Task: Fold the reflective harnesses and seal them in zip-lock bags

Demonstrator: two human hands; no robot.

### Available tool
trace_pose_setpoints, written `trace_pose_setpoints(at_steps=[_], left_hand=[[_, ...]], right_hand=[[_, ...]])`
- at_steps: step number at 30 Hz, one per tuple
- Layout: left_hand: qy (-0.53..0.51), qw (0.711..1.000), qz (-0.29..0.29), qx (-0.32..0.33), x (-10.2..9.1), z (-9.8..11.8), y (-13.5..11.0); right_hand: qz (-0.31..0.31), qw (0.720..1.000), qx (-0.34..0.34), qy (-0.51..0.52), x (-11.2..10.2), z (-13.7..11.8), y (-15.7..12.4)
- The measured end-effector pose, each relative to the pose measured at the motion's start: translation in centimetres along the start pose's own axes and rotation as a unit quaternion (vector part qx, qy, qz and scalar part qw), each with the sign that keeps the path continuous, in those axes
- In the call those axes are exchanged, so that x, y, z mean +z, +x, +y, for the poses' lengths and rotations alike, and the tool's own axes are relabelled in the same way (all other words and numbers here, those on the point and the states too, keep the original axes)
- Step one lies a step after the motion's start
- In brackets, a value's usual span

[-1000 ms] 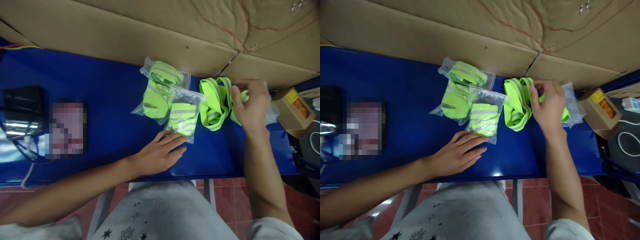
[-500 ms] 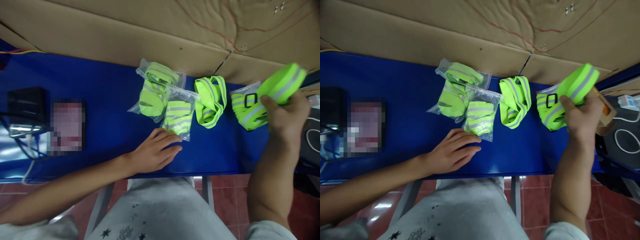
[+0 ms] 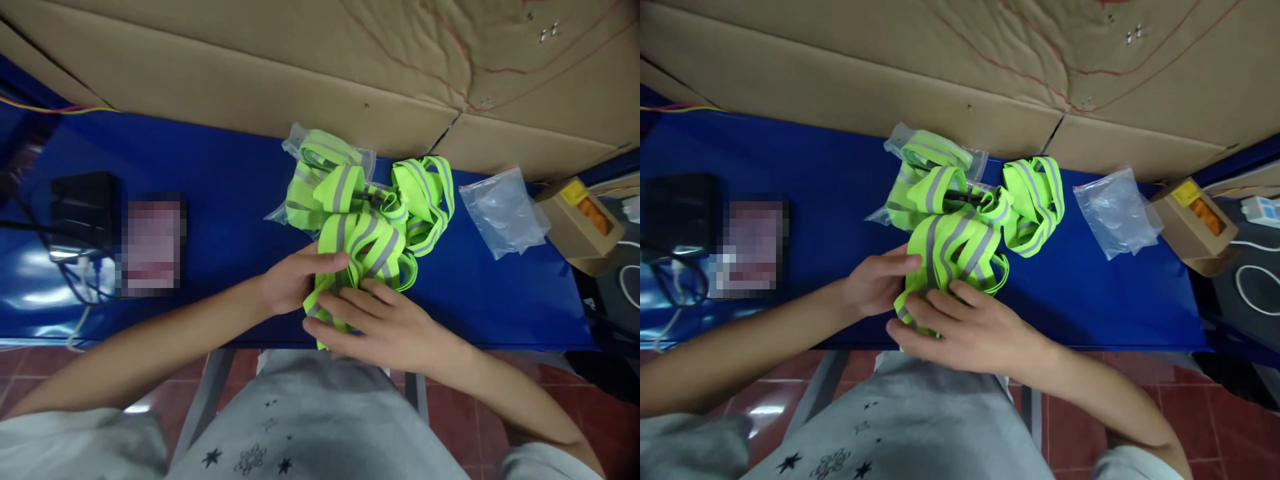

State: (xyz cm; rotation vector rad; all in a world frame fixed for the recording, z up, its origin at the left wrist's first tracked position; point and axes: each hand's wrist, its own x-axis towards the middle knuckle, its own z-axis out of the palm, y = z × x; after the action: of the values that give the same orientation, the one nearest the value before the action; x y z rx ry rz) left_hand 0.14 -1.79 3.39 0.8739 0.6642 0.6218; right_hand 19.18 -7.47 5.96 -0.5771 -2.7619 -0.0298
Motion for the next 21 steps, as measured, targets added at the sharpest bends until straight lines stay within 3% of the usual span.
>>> trace_pose_setpoints(at_steps=[2, 4, 7, 10, 12, 16, 21], left_hand=[[-0.068, 0.996, 0.023, -0.046, -0.4, -0.2, -0.3], [-0.095, 0.993, 0.042, -0.056, -0.8, -0.4, -0.3], [-0.042, 0.997, 0.051, -0.050, -1.3, -0.7, -0.3], [0.063, 0.995, 0.021, -0.069, -2.1, -0.4, -0.9], [0.134, 0.989, -0.009, -0.068, -2.6, 0.1, -1.7], [0.223, 0.973, -0.034, -0.049, -3.5, 0.8, -3.4], [0.307, 0.950, -0.042, -0.043, -4.1, -0.3, -5.1]], right_hand=[[0.012, 1.000, -0.006, 0.019, -0.7, 1.1, -0.3], [0.055, 0.996, 0.032, 0.063, -1.6, 2.7, -0.5], [0.101, 0.976, 0.175, 0.084, -1.8, 5.8, -0.9], [0.064, 0.948, 0.303, 0.079, -0.1, 8.6, -1.6], [0.041, 0.942, 0.323, 0.086, 1.5, 9.5, -2.0], [0.100, 0.933, 0.341, 0.061, 3.6, 9.3, -2.3], [0.202, 0.904, 0.370, 0.076, 3.0, 8.5, -2.6]])
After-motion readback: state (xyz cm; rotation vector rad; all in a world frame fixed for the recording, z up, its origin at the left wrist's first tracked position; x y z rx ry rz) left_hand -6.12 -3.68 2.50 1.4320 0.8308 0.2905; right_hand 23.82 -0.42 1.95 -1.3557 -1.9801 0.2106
